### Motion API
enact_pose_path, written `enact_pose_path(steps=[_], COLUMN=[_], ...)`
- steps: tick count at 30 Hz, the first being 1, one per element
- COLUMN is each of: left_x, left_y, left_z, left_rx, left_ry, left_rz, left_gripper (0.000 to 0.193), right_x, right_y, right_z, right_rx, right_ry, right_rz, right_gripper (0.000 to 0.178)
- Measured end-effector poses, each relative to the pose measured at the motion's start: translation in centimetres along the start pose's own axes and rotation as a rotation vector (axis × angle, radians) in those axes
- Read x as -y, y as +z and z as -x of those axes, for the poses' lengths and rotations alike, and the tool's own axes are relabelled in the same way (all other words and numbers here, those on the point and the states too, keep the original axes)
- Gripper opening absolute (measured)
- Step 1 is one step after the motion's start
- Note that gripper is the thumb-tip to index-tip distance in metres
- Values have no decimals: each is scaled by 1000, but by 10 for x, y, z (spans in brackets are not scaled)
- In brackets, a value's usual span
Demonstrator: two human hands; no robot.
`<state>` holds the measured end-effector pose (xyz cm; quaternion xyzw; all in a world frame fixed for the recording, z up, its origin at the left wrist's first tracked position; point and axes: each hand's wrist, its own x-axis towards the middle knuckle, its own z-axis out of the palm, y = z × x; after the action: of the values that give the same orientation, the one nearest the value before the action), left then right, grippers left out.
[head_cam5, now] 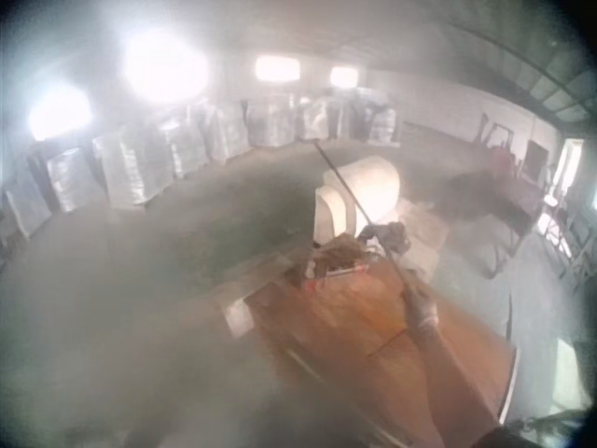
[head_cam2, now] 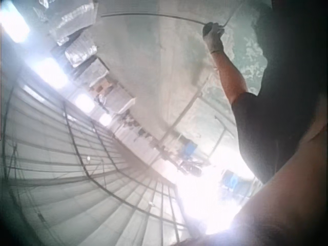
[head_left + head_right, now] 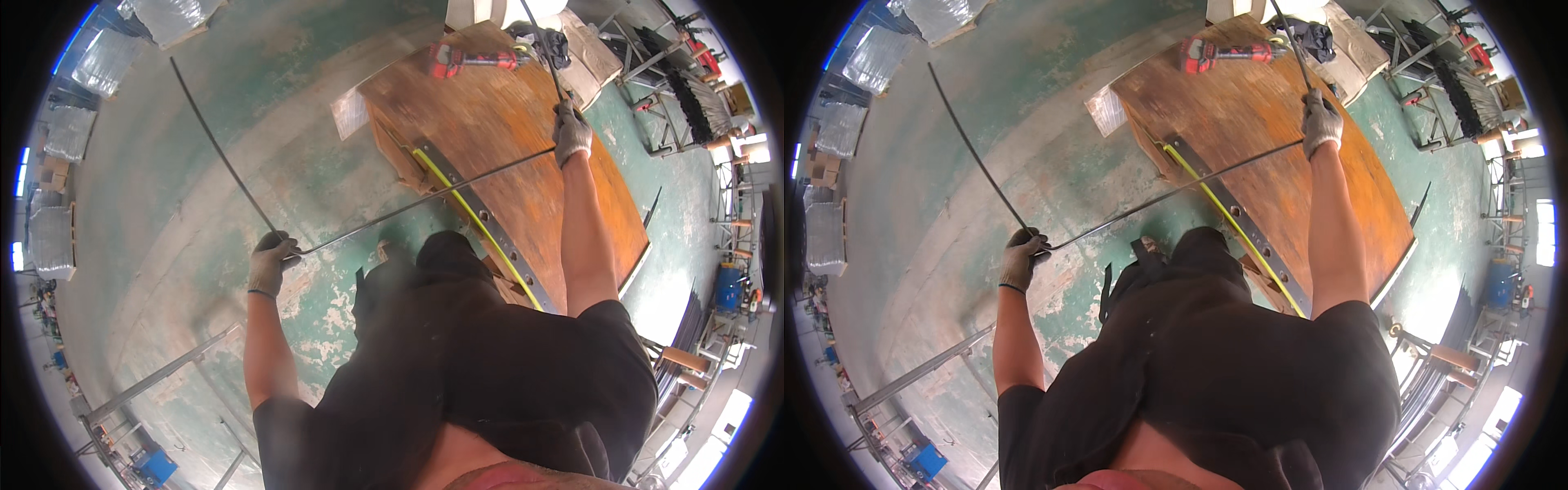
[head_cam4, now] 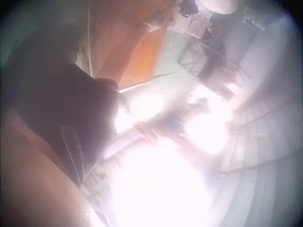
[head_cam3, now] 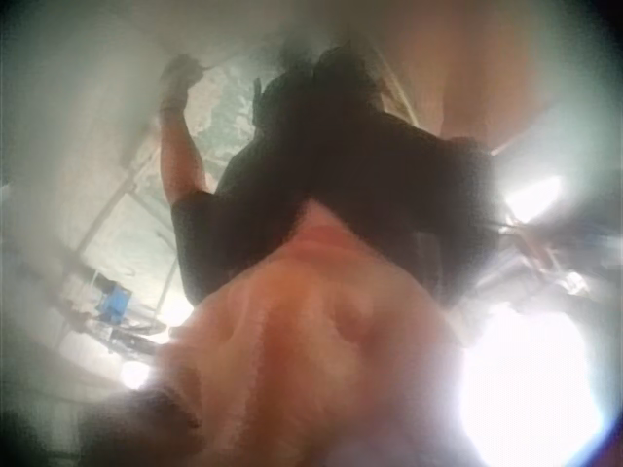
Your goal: The person measures and bends metal rods using a tape measure and a bending jig. They repeatedly measure lengths, bend the rods into U-shapes, and place them on a rack. The person also uses a machine to cut or process the rods.
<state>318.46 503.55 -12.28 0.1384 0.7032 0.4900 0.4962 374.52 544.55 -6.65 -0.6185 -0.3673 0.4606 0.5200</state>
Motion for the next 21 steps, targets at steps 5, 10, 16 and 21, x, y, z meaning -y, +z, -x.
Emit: enact_pose_path(steps=[5, 10, 16, 21], left_x=[-45, -92, -143, -167], left_y=[1, 12, 33, 66], left_z=[-70, -146, -238, -322], left_rx=[-163, -304, -410, -443], left_ry=[135, 177, 162, 106], left_rz=[-5, -39, -138, -197], left_gripper=[17, 20, 20, 25], right_x=[29, 63, 56, 18], right_y=[120, 231, 336, 393], right_z=[-90, -190, -321, -403], right_rx=[200, 440, 595, 565], right_ry=[-218, -261, -427, -428], right_rz=[99, 380, 977, 1114], right_gripper=[37, 30, 40, 43])
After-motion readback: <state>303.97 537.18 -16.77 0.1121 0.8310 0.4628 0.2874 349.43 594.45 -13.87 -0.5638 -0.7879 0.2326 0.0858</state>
